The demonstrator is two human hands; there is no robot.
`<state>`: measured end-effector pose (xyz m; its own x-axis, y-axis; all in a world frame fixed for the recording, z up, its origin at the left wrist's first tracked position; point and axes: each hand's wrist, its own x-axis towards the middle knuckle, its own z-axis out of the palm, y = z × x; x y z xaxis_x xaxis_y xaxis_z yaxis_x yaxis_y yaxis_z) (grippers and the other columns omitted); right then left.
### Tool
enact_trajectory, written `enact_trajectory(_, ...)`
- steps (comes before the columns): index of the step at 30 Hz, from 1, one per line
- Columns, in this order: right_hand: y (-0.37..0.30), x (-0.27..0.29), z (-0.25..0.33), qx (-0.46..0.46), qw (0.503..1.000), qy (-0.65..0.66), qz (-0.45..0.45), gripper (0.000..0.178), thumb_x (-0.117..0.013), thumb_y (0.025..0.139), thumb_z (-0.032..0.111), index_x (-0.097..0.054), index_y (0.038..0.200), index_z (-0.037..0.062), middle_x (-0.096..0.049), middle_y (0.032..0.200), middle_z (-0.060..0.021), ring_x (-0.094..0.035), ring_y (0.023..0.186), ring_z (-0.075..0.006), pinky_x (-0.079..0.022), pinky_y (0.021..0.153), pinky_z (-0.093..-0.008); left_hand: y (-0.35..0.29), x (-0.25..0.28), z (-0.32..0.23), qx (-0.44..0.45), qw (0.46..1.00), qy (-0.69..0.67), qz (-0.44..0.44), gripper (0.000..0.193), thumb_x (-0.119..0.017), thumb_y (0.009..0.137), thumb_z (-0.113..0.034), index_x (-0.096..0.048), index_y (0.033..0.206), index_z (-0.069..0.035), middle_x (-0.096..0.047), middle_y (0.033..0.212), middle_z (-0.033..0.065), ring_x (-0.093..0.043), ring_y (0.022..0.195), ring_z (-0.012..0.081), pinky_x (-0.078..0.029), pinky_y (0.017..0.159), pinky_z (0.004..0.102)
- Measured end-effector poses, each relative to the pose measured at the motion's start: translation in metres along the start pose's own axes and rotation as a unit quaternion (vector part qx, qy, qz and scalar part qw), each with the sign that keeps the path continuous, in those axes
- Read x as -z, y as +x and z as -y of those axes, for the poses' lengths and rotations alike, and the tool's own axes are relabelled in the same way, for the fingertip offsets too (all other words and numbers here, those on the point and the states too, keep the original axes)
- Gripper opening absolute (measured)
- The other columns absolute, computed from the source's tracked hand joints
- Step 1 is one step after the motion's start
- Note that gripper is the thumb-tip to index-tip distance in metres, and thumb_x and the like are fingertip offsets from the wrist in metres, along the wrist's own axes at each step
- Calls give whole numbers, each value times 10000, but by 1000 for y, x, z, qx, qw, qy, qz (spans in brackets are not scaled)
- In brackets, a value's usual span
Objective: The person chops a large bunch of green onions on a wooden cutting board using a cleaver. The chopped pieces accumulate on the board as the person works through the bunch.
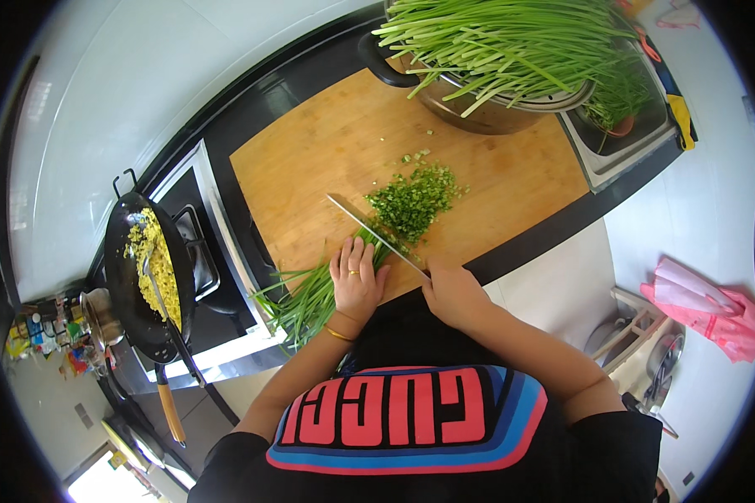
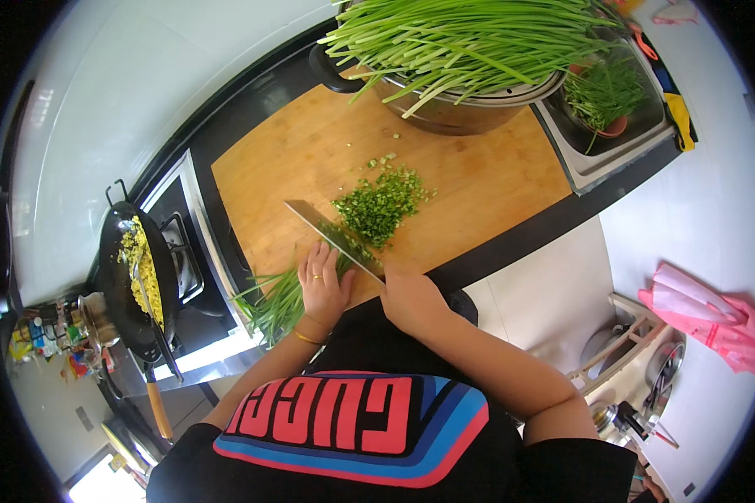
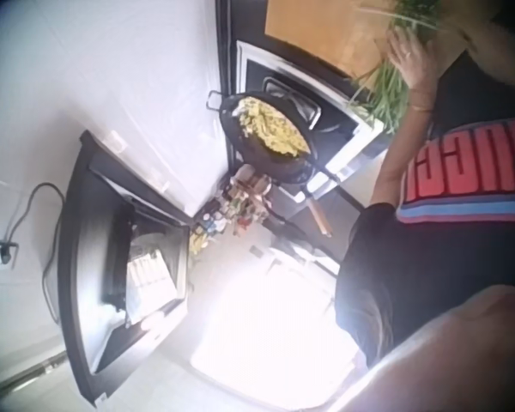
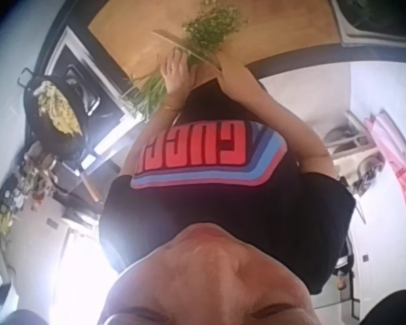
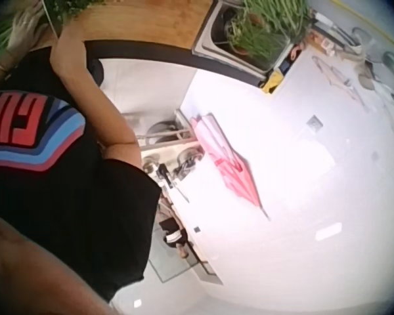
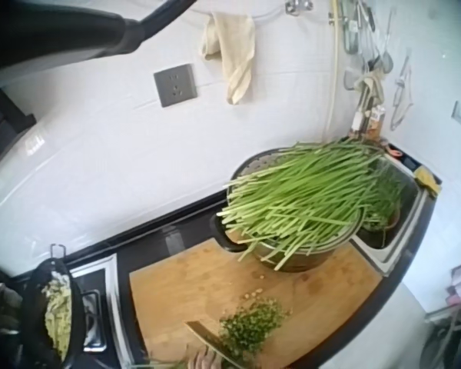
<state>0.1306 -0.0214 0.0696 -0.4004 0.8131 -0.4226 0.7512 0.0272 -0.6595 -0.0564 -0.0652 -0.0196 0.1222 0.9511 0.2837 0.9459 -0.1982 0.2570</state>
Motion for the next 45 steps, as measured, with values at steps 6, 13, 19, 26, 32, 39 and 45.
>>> enact_trajectory(6, -17, 6, 8, -40, 997, -30, 62, 197, -498, 854, 142, -438, 912, -37, -596, 700, -252, -591, 685, -429, -471, 640, -507, -1, -1, 2, -9, 1000, 30, 4, 386, -607, 782, -141, -551, 1147, -29, -495, 1244, 138, -438, 1211, 313, -342, 974, 469)
enact_trajectory(13, -15, 5, 7, -46, 995, -49, 72, 202, -492, 842, 138, -458, 927, -42, -605, 696, -251, -611, 677, -411, -492, 630, -497, 1, -2, 2, -6, 1000, 16, -10, 297, -567, 793, -87, -590, 1085, -38, -513, 1218, 119, -443, 1211, 299, -347, 971, 459)
enact_trajectory(19, -9, -1, 7, -57, 994, -55, 78, 186, -480, 839, 117, -458, 929, -44, -604, 699, -255, -606, 673, -422, -491, 632, -501, 1, -1, 2, -8, 1000, 6, -3, 293, -567, 774, -81, -601, 1063, -46, -515, 1209, 118, -442, 1208, 301, -342, 974, 463)
enact_trajectory(26, 24, -7, 26, -29, 998, -32, 56, 162, -421, 827, 50, -468, 950, -44, -622, 809, -276, -633, 778, -405, -506, 681, -482, -2, -1, 2, -9, 1000, 5, 8, 302, -569, 758, -85, -608, 1055, -46, -513, 1210, 122, -443, 1198, 316, -336, 978, 477)
enact_trajectory(32, 53, -29, 15, -28, 999, -13, 27, 171, -470, 820, 85, -502, 937, -36, -613, 769, -266, -614, 745, -419, -482, 670, -501, 0, -1, 1, -17, 1000, 4, -15, 328, -558, 772, -98, -596, 1094, -46, -514, 1202, 137, -452, 1185, 315, -344, 975, 472)
enact_trajectory(39, 48, -6, -8, -6, 998, 55, 7, 214, -500, 850, 179, -533, 837, -31, -599, 756, -263, -591, 753, -428, -468, 675, -496, 2, -1, 1, -21, 999, 25, -43, 331, -541, 814, -99, -556, 1139, -38, -523, 1194, 136, -476, 1163, 308, -372, 949, 449)
enact_trajectory(45, 10, 20, 18, 4, 1000, 1, -2, 180, -485, 851, 154, -525, 850, -21, -597, 772, -265, -583, 764, -433, -455, 689, -508, -2, -4, 1, -14, 998, 6, -63, 257, -544, 814, -99, -556, 1063, -41, -518, 1203, 150, -470, 1171, 320, -373, 947, 456)
